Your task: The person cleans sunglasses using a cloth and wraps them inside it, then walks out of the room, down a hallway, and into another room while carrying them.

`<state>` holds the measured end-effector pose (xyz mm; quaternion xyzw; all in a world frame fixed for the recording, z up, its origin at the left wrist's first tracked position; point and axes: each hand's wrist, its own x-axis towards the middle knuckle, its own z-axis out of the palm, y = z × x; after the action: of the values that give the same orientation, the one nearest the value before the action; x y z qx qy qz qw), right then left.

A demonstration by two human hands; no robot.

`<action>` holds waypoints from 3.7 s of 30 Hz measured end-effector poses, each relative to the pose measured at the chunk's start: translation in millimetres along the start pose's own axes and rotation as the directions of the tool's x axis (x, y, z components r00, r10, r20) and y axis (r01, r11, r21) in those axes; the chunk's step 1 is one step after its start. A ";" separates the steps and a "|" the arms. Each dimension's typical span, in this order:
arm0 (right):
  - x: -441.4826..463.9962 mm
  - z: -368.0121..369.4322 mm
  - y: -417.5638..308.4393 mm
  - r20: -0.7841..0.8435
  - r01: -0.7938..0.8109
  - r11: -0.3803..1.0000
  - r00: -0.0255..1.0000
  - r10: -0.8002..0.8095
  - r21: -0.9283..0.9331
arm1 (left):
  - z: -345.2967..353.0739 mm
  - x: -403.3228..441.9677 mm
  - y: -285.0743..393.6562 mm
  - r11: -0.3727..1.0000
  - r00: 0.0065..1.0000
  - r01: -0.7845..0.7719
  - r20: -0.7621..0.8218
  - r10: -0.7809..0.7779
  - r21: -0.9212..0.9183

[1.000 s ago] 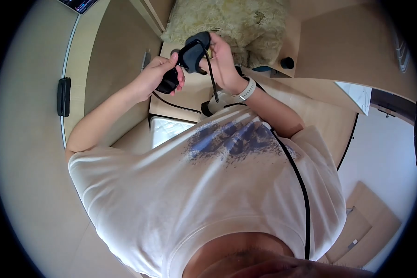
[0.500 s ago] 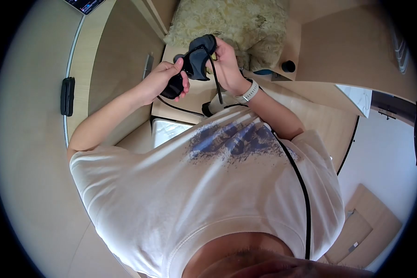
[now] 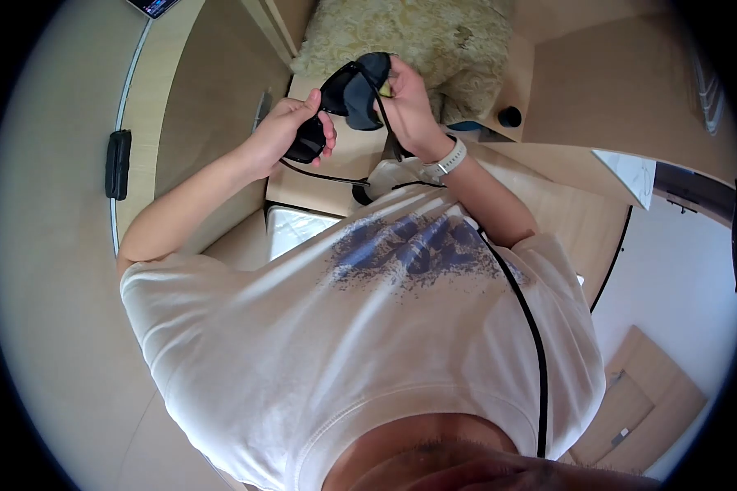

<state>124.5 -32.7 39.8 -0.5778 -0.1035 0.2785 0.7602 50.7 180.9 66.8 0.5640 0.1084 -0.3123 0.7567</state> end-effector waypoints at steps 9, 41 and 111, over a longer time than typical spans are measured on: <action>-0.9 15.3 5.7 -0.058 0.151 0.988 0.987 -0.153 -0.043 | 11.1 -2.7 5.2 0.999 0.999 0.020 -0.042 -0.022 -0.043; 8.7 2.4 17.8 -0.080 0.270 0.957 0.962 -0.263 0.106 | -3.2 10.2 7.4 0.987 0.992 -0.053 -0.103 0.069 0.155; 4.4 -1.3 40.2 -0.030 0.034 0.990 0.999 -0.030 0.137 | -10.7 15.6 -4.4 0.958 0.997 -0.004 0.074 -0.018 0.286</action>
<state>116.5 -24.3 1.0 -0.5262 -0.0826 0.2647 0.8038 62.3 184.6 51.7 0.6547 0.0352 -0.3484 0.6699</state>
